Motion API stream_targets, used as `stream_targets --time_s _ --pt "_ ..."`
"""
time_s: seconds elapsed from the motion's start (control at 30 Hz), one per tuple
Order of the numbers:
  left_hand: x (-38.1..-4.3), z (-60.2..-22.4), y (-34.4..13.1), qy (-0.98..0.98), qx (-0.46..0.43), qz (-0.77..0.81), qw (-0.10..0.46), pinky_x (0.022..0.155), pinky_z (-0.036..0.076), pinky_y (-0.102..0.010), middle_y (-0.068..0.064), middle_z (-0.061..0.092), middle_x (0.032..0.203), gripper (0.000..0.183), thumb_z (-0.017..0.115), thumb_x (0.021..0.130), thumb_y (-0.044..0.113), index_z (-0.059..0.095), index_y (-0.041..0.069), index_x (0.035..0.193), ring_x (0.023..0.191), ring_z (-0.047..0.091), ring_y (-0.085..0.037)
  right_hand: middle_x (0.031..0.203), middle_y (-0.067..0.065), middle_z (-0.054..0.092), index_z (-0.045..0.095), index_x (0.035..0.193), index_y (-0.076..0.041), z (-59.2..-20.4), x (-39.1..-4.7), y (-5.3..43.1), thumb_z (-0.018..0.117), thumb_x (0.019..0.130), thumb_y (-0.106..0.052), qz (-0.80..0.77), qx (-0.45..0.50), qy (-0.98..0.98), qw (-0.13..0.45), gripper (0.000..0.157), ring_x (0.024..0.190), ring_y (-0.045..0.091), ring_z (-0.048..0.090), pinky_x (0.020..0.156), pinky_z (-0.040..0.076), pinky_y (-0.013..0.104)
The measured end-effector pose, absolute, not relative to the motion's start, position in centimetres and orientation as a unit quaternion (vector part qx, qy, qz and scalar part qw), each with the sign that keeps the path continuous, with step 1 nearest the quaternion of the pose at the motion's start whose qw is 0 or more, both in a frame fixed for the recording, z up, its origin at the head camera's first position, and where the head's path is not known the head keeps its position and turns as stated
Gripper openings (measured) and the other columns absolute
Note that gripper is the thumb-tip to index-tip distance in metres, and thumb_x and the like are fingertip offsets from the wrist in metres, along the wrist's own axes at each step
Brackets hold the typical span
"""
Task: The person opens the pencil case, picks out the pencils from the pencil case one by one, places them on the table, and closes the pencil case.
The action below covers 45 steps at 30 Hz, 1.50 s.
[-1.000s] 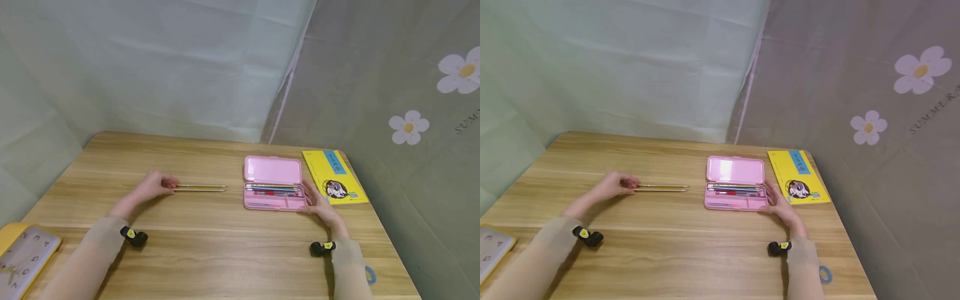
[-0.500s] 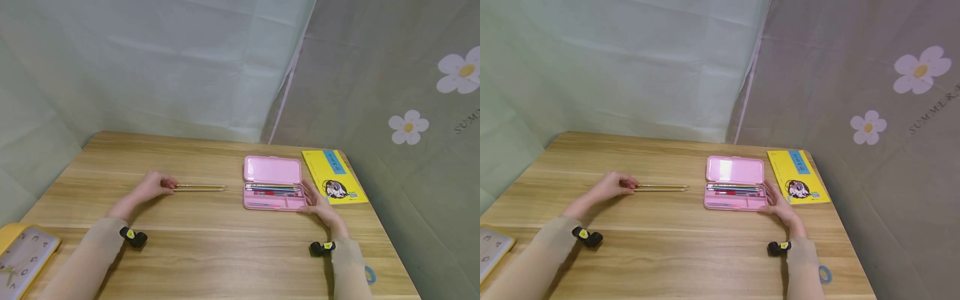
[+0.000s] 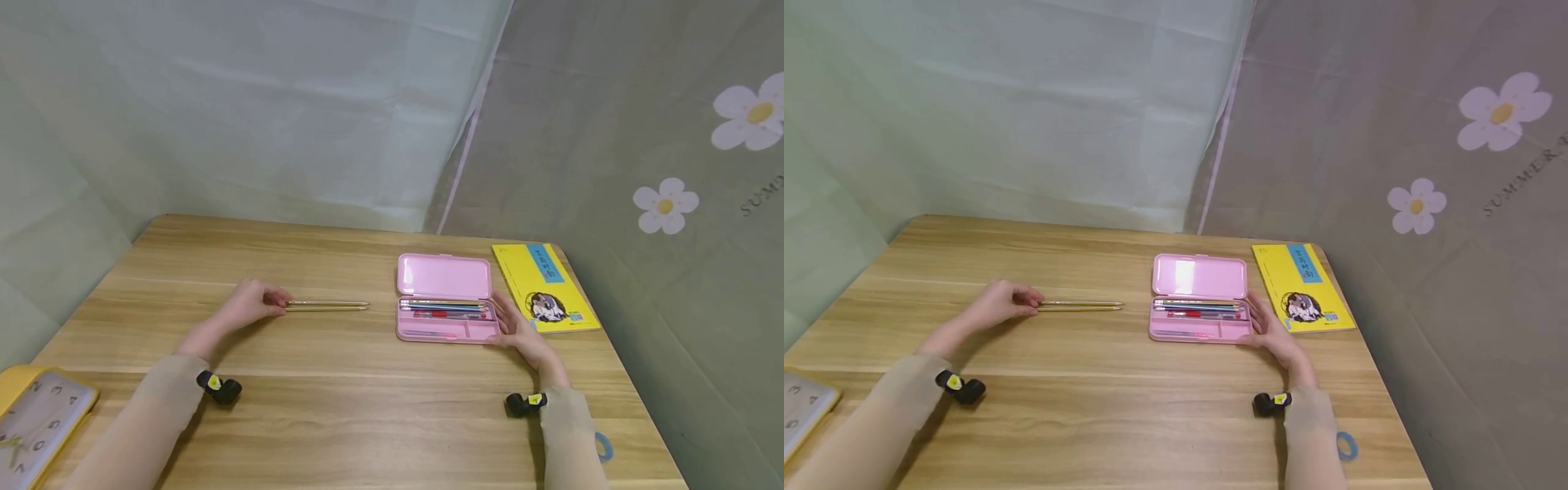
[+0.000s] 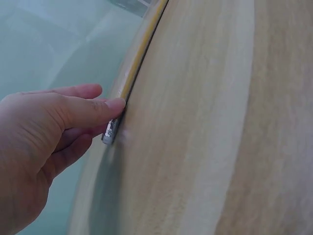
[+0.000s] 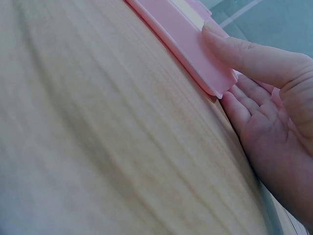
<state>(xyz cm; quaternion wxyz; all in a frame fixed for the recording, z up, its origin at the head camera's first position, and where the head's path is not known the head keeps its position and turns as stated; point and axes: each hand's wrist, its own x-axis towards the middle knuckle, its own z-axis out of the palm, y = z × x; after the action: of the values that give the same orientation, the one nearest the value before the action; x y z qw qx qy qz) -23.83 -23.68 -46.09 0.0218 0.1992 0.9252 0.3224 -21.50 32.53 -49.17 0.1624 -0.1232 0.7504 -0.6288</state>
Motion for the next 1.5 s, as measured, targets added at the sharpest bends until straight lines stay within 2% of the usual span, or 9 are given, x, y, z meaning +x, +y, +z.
stream_targets --time_s 0.1,0.3,0.43,0.77,1.07,1.5 --pt "-23.7 -45.7 -23.3 0.925 0.201 0.321 0.018 0.074 0.056 -0.025 -0.008 0.075 0.087 0.023 0.077 0.080 0.004 0.073 -0.002 0.101 0.080 0.070 -0.018 0.166 0.008 -0.001 0.004 0.158 -0.013 -49.1 -21.5 32.4 0.070 0.083 0.004 -0.628 -0.124 0.750 0.164 0.101 0.152 0.032 0.001 0.112 0.025 0.011" --pt "-23.5 -43.7 -21.1 0.924 0.234 0.303 -0.008 0.077 0.057 -0.042 -0.010 0.075 0.087 0.020 0.073 0.083 0.004 0.073 -0.003 0.102 0.082 0.071 -0.024 0.166 0.006 -0.001 0.004 0.158 -0.015 -49.0 -21.5 32.4 0.070 0.083 0.003 -0.631 -0.121 0.748 0.168 0.102 0.152 0.030 0.001 0.111 0.027 0.010" --pt "-23.7 -42.4 -18.6 0.917 0.266 0.297 -0.033 0.078 0.056 -0.045 -0.011 0.075 0.088 0.019 0.073 0.084 0.004 0.074 -0.002 0.102 0.083 0.070 -0.025 0.166 0.005 -0.001 0.004 0.158 -0.016 -49.1 -21.6 32.5 0.071 0.083 0.003 -0.633 -0.119 0.747 0.167 0.103 0.152 0.030 0.001 0.108 0.028 0.008" --pt "-24.4 -40.7 -11.4 0.905 0.291 0.306 -0.052 0.082 0.056 -0.043 -0.010 0.075 0.094 0.020 0.072 0.086 0.006 0.074 0.001 0.105 0.088 0.069 -0.025 0.166 0.008 -0.003 0.003 0.158 -0.013 -49.3 -21.5 32.5 0.070 0.083 0.004 -0.635 -0.128 0.743 0.169 0.102 0.151 0.033 -0.001 0.109 0.028 0.008" --pt "-25.3 -41.8 -4.8 0.900 0.288 0.328 0.010 0.088 0.056 -0.037 -0.011 0.075 0.103 0.023 0.070 0.087 0.009 0.073 0.002 0.109 0.096 0.069 -0.024 0.166 0.008 -0.003 0.003 0.158 -0.013 -49.3 -21.5 32.5 0.069 0.083 0.007 -0.635 -0.130 0.743 0.166 0.102 0.151 0.033 -0.001 0.107 0.029 0.007" --pt "-26.1 -43.6 0.0 0.892 0.301 0.336 0.035 0.092 0.055 -0.033 -0.012 0.074 0.106 0.024 0.071 0.085 0.004 0.073 0.000 0.109 0.102 0.070 -0.023 0.166 0.011 -0.003 0.003 0.158 -0.012 -49.4 -21.5 32.5 0.069 0.082 0.006 -0.640 -0.136 0.739 0.162 0.102 0.151 0.034 -0.001 0.105 0.030 0.004"
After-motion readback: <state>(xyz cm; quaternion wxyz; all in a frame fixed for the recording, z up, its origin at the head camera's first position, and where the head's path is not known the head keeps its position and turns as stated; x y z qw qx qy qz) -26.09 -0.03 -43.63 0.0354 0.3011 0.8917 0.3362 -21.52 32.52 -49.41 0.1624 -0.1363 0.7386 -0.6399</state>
